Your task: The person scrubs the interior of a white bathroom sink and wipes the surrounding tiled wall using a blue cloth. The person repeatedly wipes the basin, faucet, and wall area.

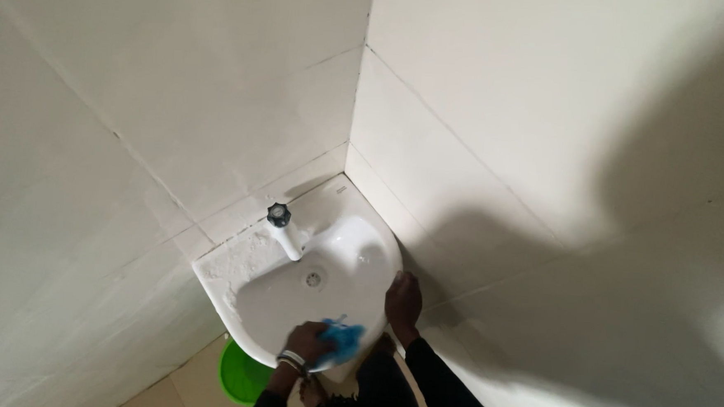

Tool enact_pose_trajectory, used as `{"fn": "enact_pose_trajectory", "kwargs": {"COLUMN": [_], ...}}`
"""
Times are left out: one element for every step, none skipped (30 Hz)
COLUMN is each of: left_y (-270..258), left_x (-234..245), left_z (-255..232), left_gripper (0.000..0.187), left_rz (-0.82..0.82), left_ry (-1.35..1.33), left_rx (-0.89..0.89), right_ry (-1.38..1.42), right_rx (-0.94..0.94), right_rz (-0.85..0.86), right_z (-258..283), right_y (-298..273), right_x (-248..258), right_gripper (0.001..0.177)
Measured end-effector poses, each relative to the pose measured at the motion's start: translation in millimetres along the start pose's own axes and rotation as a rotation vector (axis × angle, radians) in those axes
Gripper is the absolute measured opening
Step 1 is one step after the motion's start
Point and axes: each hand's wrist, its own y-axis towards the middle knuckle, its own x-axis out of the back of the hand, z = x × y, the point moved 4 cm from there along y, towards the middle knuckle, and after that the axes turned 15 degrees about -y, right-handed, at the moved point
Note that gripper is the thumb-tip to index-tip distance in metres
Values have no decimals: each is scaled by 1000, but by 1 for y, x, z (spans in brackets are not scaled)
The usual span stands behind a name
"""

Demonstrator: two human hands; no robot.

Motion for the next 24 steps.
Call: {"fn": "enact_pose_trajectory", "kwargs": {"left_y": [-3, -8, -8, -7, -7, -9, -9, -9, -11, -14, -17, -18, -23, -29, -34, -41, -48, -55, -64, -71, -77, -84, -91, -96], "left_x": [10, 16, 19, 25, 27, 24, 17, 10, 7, 2, 2, 4, 9, 14, 18, 22, 24, 33, 42, 47, 57, 67, 75, 84], "left_z": [8, 14, 16, 17, 16, 14, 10, 7, 1, -5, -10, -9, -8, -7, -5, -3, -4, -8, -10, -15, -18, -18, -18, -18], "left_gripper": [53, 52, 54, 55, 56, 56, 56, 56, 51, 45, 40, 41, 43, 46, 46, 46, 47, 45, 44, 43, 40, 37, 35, 33], "left_rz": [-31, -61, -54, -47, -39, -7, 22, 51, -69, -190, -312, -349, -383, -418, -382, -345, -299, -277, -256, -234, -271, -308, -347, -409], "left_ry": [69, 139, 120, 102, 80, 2, -76, -153, -138, -122, -104, -119, -133, -147, -264, -381, -495, -487, -482, -476, -463, -451, -438, -349], "left_rx": [20, 40, 39, 39, 37, 29, 20, 10, -87, -183, -278, -256, -229, -203, -95, 12, 118, 93, 69, 44, 57, 69, 84, 1], "right_ry": [-67, -134, -198, -146, -97, -47, 151, 344, 427, 508, 428, 346, 264, 267, 271, 274, 260, 246, 229, 147, 72, -3, -3, 0], "right_rx": [126, 252, 381, 467, 555, 643, 638, 623, 610, 593, 599, 604, 606, 634, 665, 697, 713, 728, 744, 801, 867, 931, 930, 928], "right_rz": [-103, -205, -311, -322, -333, -343, -70, 207, 431, 657, 714, 769, 827, 883, 939, 994, 1003, 1013, 1024, 989, 952, 911, 792, 672], "right_z": [8, 15, 25, 36, 43, 50, 56, 64, 72, 79, 86, 94, 100, 105, 109, 112, 113, 112, 107, 97, 88, 78, 68, 60], "right_y": [-6, -10, -13, -22, -35, -48, -55, -63, -75, -88, -95, -99, -105, -107, -104, -101, -99, -97, -95, -93, -91, -88, -80, -71], "right_x": [13, 24, 30, 28, 25, 20, 6, -7, -14, -14, -8, 1, 12, 25, 36, 45, 49, 49, 47, 44, 37, 30, 25, 20], "right_gripper": [35, 39, 46, 43, 40, 36, 30, 24, 25, 26, 32, 40, 48, 52, 56, 60, 58, 56, 55, 50, 46, 43, 39, 36]}}
